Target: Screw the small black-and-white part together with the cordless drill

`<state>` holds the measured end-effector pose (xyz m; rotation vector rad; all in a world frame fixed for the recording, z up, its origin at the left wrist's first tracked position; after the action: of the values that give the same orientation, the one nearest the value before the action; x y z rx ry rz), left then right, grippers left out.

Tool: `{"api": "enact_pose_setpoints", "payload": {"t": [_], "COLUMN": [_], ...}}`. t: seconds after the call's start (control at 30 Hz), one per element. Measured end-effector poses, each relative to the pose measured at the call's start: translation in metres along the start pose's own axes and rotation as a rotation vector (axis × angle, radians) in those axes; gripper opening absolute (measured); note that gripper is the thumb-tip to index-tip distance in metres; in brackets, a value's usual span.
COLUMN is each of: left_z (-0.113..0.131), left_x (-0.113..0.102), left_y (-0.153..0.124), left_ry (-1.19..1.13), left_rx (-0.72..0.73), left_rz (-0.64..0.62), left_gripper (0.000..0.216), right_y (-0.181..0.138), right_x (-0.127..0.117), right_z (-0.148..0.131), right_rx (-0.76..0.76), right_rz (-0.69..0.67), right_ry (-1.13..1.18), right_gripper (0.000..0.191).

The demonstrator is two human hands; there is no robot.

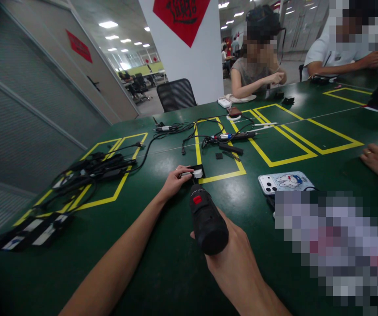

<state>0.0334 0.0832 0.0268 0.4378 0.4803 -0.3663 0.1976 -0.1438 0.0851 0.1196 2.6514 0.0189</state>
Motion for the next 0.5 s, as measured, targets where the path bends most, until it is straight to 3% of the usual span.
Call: {"api": "enact_pose_setpoints", "payload": {"t": [0.5], "left_z": [-0.0008], "left_x": [-0.0005], "left_y": [0.0007], "left_ry": [-0.004], "left_rx": [-0.004], "left_rz": [-0.007], "left_gripper": [0.023], "right_y": [0.0021], "right_x": [-0.0006], "right_z": [-0.0042], "right_rx": [-0.008], "right_rz": [0.005], "right_ry": [-0.002], "right_gripper": [0.026]}}
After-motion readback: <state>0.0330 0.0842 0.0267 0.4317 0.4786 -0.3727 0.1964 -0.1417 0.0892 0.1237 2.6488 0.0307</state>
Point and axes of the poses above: each hand's wrist, its own y-axis towards the middle knuckle, its own x-axis out of the palm, z = x × y, the point moved 7 cm from there along y, towards the middle knuckle, and after that the axes turned 2 degrees about y, right-handed, at the moved point
